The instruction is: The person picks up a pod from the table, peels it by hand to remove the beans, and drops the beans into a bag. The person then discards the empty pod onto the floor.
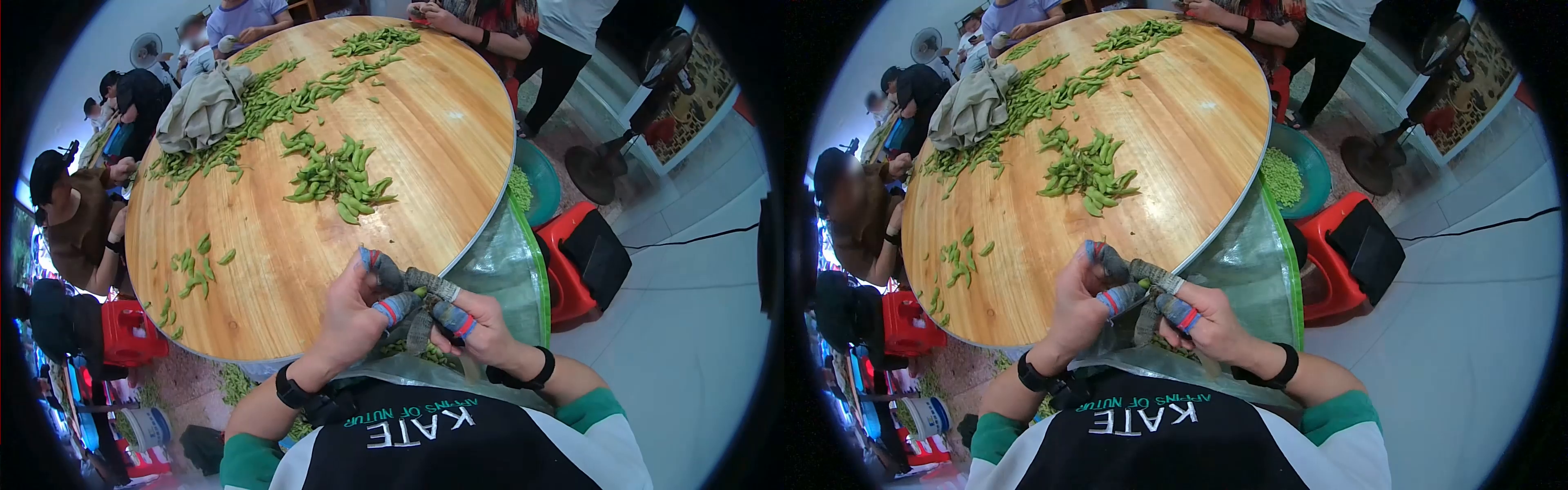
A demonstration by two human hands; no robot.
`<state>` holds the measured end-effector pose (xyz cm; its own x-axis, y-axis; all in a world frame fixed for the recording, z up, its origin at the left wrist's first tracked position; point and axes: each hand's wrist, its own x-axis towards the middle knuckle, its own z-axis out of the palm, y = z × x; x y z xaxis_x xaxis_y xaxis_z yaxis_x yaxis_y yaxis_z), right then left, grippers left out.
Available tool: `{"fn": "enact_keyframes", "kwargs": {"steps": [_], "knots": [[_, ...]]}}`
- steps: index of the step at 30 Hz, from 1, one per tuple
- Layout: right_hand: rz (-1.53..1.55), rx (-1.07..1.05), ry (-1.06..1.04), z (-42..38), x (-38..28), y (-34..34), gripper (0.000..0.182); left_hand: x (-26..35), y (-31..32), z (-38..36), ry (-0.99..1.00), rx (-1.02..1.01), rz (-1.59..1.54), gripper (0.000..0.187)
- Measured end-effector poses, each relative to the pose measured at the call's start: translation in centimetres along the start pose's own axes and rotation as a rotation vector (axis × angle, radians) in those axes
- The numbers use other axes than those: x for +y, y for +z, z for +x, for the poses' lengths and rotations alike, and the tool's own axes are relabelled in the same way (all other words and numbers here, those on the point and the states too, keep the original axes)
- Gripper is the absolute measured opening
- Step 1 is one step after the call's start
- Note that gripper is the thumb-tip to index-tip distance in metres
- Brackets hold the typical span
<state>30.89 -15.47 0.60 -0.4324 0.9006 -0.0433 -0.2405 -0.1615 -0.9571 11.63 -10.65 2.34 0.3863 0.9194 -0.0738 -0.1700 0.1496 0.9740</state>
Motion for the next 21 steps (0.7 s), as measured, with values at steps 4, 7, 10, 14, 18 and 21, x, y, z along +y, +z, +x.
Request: {"fn": "enact_keyframes", "kwargs": {"steps": [4, 7, 10, 14, 18, 21], "knots": [[0.004, 0.04, -0.088, 0.3, 0.9, 0.0, 0.04, -0.3, 0.0, -0.1, 0.024, 0.011, -0.024, 0.034], [-0.083, 0.07, -0.134, 0.5, 0.2, 0.0, 0.038, -0.2, -0.1, 0.0, -0.025, 0.009, -0.068, 0.031], [-0.028, 0.008, -0.053, 0.7, -0.1, -0.9, 0.036, -0.8, -0.3, 0.4, -0.07, -0.02, -0.165, 0.029], [-0.121, -0.045, -0.104, 0.6, -0.9, -1.3, 0.036, -0.8, -0.6, 0.7, -0.159, -0.157, -0.397, 0.03], [-0.721, -0.082, -0.663, 1.4, 1.8, -3.2, 0.037, -1.4, -0.2, 0.7, -0.17, -0.153, -0.476, 0.032], [-0.57, -0.026, -0.576, 0.9, 2.3, -2.6, 0.037, -1.2, 0.4, 0.6, -0.144, -0.126, -0.399, 0.03]]}}
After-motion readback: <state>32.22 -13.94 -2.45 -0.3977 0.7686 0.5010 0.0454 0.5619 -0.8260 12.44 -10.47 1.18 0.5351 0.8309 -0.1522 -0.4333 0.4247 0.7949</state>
